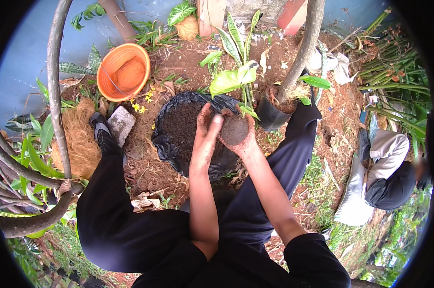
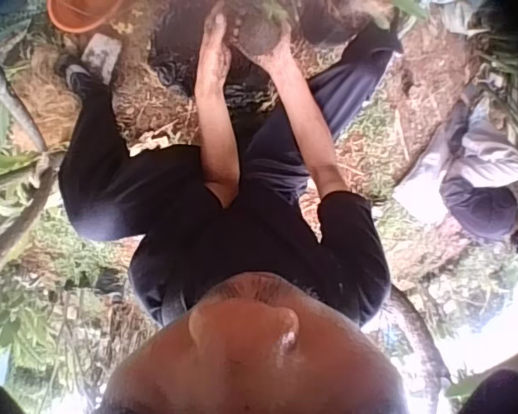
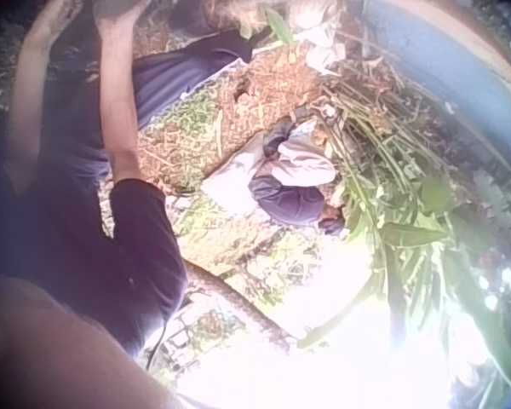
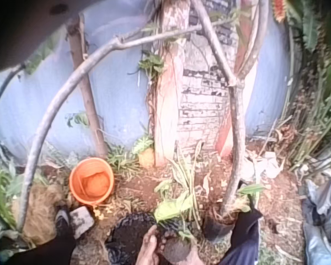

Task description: The person is potting a small plant into a black plastic bag filled with soil. They use their hands to pack soil around the plant's root ball, ensuring it is securely placed within the bag.

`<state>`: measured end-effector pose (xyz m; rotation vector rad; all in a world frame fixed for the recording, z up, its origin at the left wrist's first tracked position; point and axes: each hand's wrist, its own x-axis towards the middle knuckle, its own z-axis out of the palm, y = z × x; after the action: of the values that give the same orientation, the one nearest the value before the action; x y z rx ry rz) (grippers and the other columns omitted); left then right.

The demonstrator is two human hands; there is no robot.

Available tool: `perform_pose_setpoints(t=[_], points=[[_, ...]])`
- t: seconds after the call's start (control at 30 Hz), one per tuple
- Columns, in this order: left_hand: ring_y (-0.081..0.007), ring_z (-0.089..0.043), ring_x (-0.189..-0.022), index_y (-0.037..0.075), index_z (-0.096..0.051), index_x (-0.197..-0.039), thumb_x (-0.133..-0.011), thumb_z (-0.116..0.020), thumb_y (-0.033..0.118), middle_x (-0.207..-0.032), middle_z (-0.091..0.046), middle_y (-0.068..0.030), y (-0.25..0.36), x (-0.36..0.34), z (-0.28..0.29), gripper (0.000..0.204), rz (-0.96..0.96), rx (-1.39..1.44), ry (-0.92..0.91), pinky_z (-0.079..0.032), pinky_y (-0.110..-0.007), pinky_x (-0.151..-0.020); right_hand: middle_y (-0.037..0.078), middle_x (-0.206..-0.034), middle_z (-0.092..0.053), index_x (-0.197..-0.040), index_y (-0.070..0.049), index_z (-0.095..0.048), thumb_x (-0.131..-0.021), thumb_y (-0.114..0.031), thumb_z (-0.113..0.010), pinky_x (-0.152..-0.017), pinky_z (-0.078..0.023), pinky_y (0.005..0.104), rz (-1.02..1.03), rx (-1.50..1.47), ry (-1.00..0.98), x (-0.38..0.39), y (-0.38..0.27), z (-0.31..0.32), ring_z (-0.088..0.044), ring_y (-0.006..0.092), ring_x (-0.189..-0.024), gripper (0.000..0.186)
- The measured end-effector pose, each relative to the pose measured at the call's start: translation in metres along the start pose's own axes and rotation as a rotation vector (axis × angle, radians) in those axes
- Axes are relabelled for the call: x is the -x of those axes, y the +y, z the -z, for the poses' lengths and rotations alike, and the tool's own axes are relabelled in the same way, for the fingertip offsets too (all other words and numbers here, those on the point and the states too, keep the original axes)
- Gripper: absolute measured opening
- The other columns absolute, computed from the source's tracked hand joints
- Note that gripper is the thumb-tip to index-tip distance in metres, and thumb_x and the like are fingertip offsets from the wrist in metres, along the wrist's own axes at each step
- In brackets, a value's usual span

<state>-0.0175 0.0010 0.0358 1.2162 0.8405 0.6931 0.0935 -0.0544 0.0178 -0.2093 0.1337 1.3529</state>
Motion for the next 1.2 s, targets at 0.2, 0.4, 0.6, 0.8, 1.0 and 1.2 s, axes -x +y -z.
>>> perform_pose_setpoints(t=[0.2,0.4,0.6,0.8,1.0,1.2], points=[[-0.0260,-0.026,-0.142,0.004,-0.031,-0.150,-0.092,-0.069,0.036,-0.149,-0.030,-0.0173,0.007,-0.004,-0.003,0.076,0.058,0.295,-0.026,-0.024,-0.038,-0.116,0.007,-0.115,-0.064,-0.117,-0.024,-0.063,-0.084,-0.045,-0.068,-0.091,-0.049,0.0505,0.017,0.058,-0.203,-0.011,-0.004,0.020,-0.059,0.0255,-0.105,0.039],[-0.0267,-0.022,-0.145,0.008,-0.030,-0.151,-0.096,-0.065,0.033,-0.154,-0.027,-0.0176,0.010,-0.003,-0.006,0.070,0.117,0.513,-0.112,-0.020,-0.040,-0.117,0.012,-0.101,-0.066,-0.110,-0.007,-0.063,-0.090,-0.047,-0.058,-0.087,-0.050,0.0435,0.046,-0.038,-0.036,-0.004,-0.001,0.001,-0.062,0.0276,-0.097,0.045],[-0.0284,-0.021,-0.145,0.006,-0.031,-0.150,-0.094,-0.065,0.041,-0.155,-0.026,-0.0160,0.008,-0.005,-0.005,0.074,0.151,0.445,-0.098,-0.019,-0.040,-0.118,0.009,-0.106,-0.066,-0.111,-0.007,-0.063,-0.087,-0.050,-0.057,-0.091,-0.050,0.0402,-0.042,-0.003,-0.012,-0.014,-0.008,0.024,-0.063,0.0248,-0.099,0.049],[-0.0286,-0.029,-0.139,0.002,-0.031,-0.148,-0.088,-0.071,0.044,-0.146,-0.032,-0.0197,0.004,-0.006,-0.008,0.084,0.123,0.432,-0.057,-0.027,-0.041,-0.114,0.010,-0.105,-0.066,-0.113,-0.005,-0.062,-0.087,-0.055,-0.052,-0.092,-0.048,0.0423,-0.076,-0.024,-0.096,-0.016,-0.011,0.026,-0.062,0.0255,-0.101,0.057],[-0.0285,-0.035,-0.135,0.001,-0.033,-0.147,-0.089,-0.069,0.047,-0.144,-0.035,-0.0174,0.008,-0.008,-0.004,0.082,0.138,0.683,-0.078,-0.030,-0.040,-0.113,0.012,-0.102,-0.066,-0.114,-0.004,-0.061,-0.087,-0.056,-0.050,-0.092,-0.048,0.0418,-0.140,0.000,-0.164,-0.016,-0.012,0.027,-0.062,0.0279,-0.099,0.060],[-0.0267,-0.035,-0.133,0.002,-0.034,-0.147,-0.091,-0.067,0.046,-0.146,-0.033,-0.0161,0.000,-0.008,-0.006,0.078,0.113,0.384,0.002,-0.028,-0.039,-0.113,0.012,-0.103,-0.066,-0.114,-0.004,-0.062,-0.088,-0.055,-0.048,-0.094,-0.048,0.0403,-0.116,-0.010,-0.096,-0.013,-0.013,0.024,-0.062,0.0263,-0.101,0.059]])
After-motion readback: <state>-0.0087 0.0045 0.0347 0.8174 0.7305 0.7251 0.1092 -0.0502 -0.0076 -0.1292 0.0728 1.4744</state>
